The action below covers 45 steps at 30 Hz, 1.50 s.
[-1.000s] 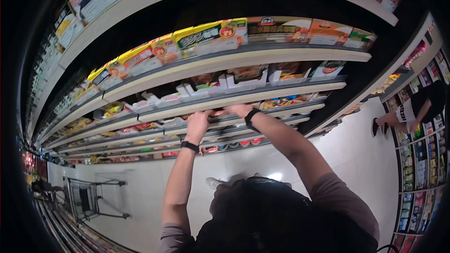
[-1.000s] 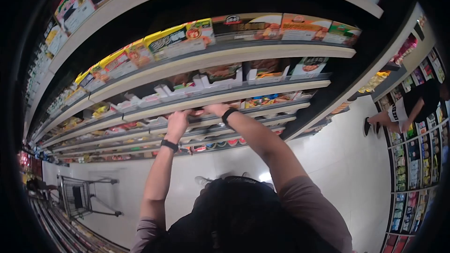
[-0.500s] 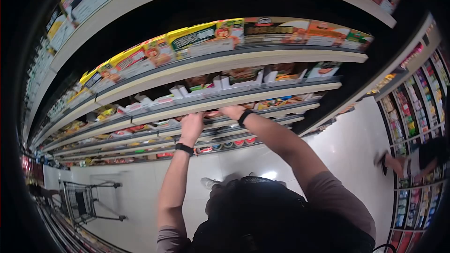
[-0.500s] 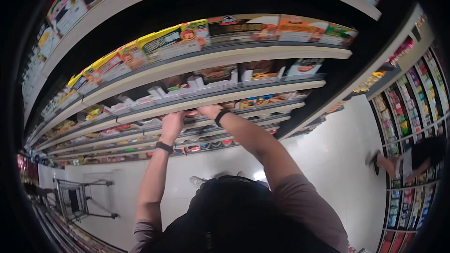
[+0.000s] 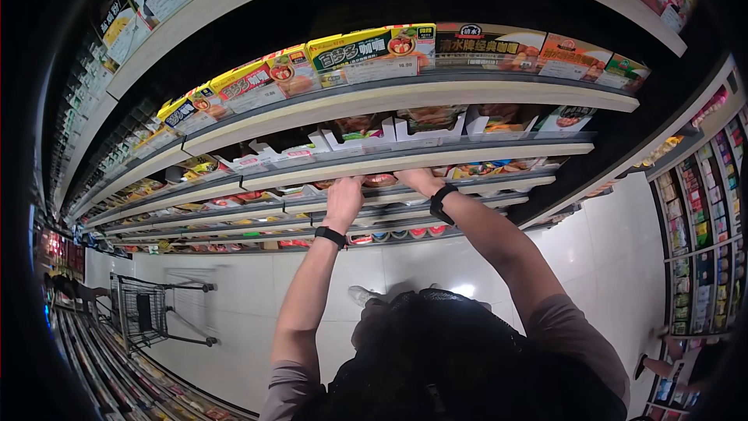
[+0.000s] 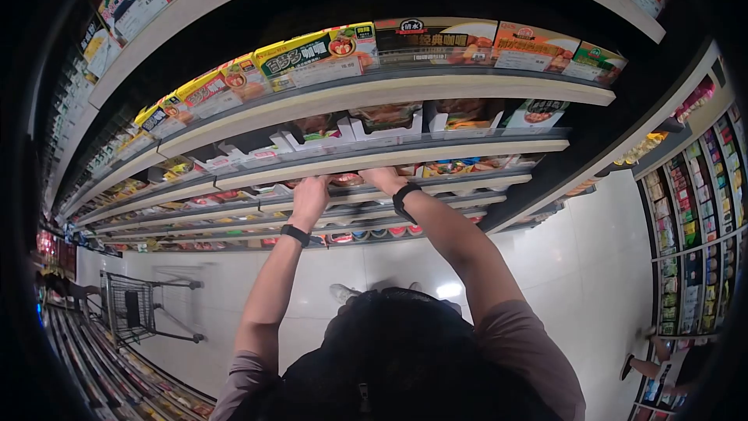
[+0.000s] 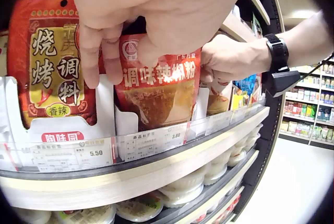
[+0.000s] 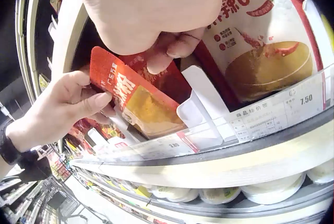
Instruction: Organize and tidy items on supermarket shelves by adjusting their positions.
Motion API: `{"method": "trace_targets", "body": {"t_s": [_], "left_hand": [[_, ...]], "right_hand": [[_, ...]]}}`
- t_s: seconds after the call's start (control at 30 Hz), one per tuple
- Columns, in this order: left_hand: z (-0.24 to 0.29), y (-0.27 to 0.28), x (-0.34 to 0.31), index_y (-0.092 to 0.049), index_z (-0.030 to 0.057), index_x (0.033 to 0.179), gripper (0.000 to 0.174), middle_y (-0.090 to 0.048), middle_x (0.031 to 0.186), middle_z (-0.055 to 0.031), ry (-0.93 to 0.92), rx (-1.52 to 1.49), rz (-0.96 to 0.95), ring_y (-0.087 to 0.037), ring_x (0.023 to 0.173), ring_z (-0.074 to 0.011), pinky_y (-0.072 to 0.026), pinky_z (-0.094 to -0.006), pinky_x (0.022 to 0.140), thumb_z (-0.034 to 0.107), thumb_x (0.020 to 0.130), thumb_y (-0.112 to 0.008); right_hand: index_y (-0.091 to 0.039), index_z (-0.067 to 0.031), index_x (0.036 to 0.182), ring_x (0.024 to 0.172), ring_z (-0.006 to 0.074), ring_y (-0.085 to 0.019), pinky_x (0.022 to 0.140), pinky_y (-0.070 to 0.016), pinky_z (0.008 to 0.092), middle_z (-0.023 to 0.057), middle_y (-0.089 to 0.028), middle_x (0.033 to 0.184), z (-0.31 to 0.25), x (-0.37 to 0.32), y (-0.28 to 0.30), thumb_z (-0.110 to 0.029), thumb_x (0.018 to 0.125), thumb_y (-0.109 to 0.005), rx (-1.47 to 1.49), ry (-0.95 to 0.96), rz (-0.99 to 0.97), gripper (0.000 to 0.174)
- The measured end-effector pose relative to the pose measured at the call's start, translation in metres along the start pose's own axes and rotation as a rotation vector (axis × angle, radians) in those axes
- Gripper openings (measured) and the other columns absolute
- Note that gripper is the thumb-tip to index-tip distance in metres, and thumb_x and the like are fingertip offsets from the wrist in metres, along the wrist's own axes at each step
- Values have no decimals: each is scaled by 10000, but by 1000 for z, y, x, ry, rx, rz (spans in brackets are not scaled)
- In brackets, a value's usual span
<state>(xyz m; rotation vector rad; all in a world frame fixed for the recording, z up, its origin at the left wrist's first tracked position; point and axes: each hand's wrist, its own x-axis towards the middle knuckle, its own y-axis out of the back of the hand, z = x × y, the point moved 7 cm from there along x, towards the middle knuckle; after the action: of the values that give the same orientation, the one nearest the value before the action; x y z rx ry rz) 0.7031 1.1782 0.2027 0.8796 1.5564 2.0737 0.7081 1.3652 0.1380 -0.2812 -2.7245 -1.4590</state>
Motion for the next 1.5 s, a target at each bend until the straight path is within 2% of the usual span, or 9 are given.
{"method": "trace_targets", "body": {"t_s": [0.13, 0.23, 0.33, 0.47, 0.73, 0.93, 1.13, 1.27, 1.5], "left_hand": [[0, -3, 2, -728, 65, 1018, 259, -702, 840, -211, 30, 23, -26, -698, 846, -392, -569, -494, 742, 41, 779, -631], [-3, -10, 4, -713, 27, 997, 237, -704, 851, -219, 34, 42, -65, -701, 848, -394, -571, -493, 746, 40, 777, -628], [-1, -6, 8, -704, 5, 972, 212, -708, 861, -216, 27, 58, -62, -703, 844, -395, -574, -487, 748, 43, 778, -628], [-5, -11, 13, -687, 2, 1089, 323, -705, 947, -227, 49, 29, 21, -697, 883, -405, -568, -496, 764, 68, 776, -640], [11, -2, 22, -619, 24, 1298, 530, -664, 1200, -225, -14, 57, 126, -635, 1104, -390, -507, -486, 943, 103, 776, -667], [13, -3, 20, -616, 35, 1310, 538, -686, 1171, -200, -15, 76, 173, -664, 1061, -367, -532, -469, 905, 136, 786, -687], [13, 2, 20, -611, 6, 1281, 476, -682, 1107, -240, 51, -75, 53, -671, 981, -409, -554, -494, 829, 135, 825, -661], [13, 3, 18, -599, -14, 1288, 488, -682, 1097, -244, -29, -38, 204, -671, 965, -420, -552, -503, 818, 140, 830, -665], [5, -21, 23, -572, -28, 1335, 558, -671, 1126, -263, 15, -2, 81, -664, 1012, -423, -542, -494, 874, 155, 819, -682]], "right_hand": [[-680, 34, 995, 977, 475, -638, 901, -489, 533, 274, -695, 1014, -11, -19, 21, -191, 870, -589, 87, 40, 143, 273], [-685, 33, 995, 958, 481, -642, 878, -494, 541, 275, -696, 1008, 14, -11, -19, -189, 876, -582, -200, 255, 68, 273], [-688, 8, 1033, 995, 473, -638, 893, -489, 535, 271, -693, 1043, 9, -8, -7, -224, 898, -582, -178, 98, -50, 289], [-683, -16, 1087, 1040, 454, -633, 916, -485, 520, 261, -687, 1096, -5, -15, 8, -256, 916, -580, 187, -37, 16, 312], [-662, -22, 1113, 995, 424, -649, 890, -497, 493, 223, -701, 1071, -21, -14, 30, -305, 949, -555, -68, 51, -120, 344], [-659, -26, 1109, 976, 419, -660, 886, -503, 497, 219, -703, 1067, -30, -16, 35, -335, 931, -550, -187, 197, -162, 372], [-669, -33, 1145, 1063, 414, -648, 934, -494, 492, 220, -695, 1130, -6, 2, 3, -303, 922, -599, -115, 47, -128, 358], [-666, -28, 1164, 1138, 401, -627, 977, -473, 493, 223, -683, 1182, -27, -8, 25, -327, 924, -616, -38, -15, -175, 386], [-659, -16, 1152, 1069, 408, -642, 940, -483, 488, 226, -689, 1151, 1, 8, -7, -315, 946, -583, -51, 31, -178, 371]]}}
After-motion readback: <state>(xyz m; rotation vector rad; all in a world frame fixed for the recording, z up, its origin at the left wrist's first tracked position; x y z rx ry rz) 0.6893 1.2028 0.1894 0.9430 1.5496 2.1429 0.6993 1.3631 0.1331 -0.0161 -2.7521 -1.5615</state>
